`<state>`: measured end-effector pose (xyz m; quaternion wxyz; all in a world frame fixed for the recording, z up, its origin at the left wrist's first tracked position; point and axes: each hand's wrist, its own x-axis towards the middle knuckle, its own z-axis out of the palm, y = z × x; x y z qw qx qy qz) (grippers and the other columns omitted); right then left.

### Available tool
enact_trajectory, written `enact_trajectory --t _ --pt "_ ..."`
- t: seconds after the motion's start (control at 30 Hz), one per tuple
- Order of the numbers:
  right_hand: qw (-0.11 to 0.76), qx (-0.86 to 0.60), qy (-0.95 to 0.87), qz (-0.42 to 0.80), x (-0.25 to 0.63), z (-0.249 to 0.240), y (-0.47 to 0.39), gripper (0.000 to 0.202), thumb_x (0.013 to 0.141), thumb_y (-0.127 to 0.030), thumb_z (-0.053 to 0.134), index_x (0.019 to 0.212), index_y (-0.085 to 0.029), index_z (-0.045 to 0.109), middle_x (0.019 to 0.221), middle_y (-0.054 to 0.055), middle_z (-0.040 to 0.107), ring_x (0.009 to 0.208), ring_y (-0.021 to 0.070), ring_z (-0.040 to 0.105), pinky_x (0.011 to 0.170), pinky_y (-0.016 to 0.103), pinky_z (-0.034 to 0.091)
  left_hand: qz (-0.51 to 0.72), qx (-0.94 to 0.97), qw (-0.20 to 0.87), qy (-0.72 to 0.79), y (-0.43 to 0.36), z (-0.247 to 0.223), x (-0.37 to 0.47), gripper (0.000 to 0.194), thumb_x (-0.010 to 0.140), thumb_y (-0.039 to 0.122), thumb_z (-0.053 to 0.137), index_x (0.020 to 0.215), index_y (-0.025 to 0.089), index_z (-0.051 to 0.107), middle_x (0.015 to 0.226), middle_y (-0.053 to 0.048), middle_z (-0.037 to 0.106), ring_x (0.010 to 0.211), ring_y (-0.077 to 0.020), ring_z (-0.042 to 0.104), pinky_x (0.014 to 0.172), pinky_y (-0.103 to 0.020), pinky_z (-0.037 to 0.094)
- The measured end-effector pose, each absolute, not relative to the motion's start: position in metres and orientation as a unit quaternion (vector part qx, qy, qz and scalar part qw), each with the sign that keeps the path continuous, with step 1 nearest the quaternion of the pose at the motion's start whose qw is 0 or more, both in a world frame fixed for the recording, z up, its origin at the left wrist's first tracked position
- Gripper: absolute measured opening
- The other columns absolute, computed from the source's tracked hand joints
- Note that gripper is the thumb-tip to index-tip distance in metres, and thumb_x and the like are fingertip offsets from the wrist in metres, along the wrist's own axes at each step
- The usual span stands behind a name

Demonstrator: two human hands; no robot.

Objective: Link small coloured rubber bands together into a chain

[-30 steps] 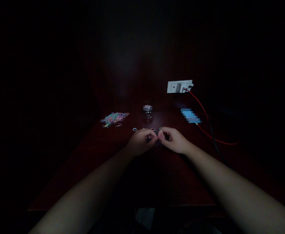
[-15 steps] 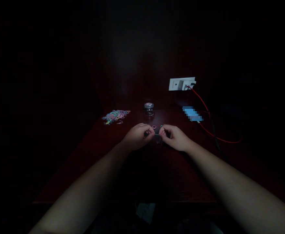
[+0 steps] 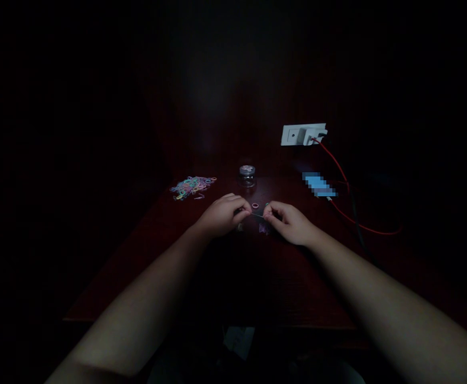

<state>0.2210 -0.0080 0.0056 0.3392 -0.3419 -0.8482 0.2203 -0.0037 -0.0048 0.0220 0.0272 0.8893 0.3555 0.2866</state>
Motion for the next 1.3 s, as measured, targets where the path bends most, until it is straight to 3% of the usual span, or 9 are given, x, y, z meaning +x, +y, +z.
enact_trajectory --t 0.23,0.57,1.3 --pt "0.381 -0.358 -0.828 0.203 0.224 0.006 -0.003 0.018 0.089 -0.029 0.047 0.078 -0.017 0.053 0.072 0.002 0.055 0.066 0.0138 0.049 0.063 0.025 0.039 0.264 0.9 0.044 0.344 0.005 0.024 -0.026 0.012 0.088 0.027 0.057 0.089 0.021 0.068 0.092 -0.002 0.067 0.092 -0.0162 0.058 0.086 -0.029 0.042" --pt "0.393 -0.361 -0.821 0.206 0.227 0.006 -0.001 0.027 0.093 -0.035 0.043 0.079 -0.017 0.055 0.073 0.001 0.055 0.068 0.014 0.051 0.064 0.026 0.039 0.171 0.916 0.144 0.334 0.016 0.015 -0.032 0.013 0.085 0.023 0.06 0.087 0.022 0.072 0.088 -0.002 0.068 0.08 -0.0134 0.063 0.077 -0.024 0.045" --pt "0.388 -0.362 -0.821 0.21 0.225 0.009 -0.004 0.031 0.093 -0.039 0.042 0.078 -0.016 0.056 0.07 0.001 0.053 0.066 0.0139 0.049 0.062 0.025 0.038 0.184 0.908 0.118 0.358 0.019 0.013 -0.035 0.016 0.082 0.024 0.063 0.094 0.023 0.073 0.093 -0.004 0.07 0.086 -0.0151 0.064 0.082 -0.027 0.046"
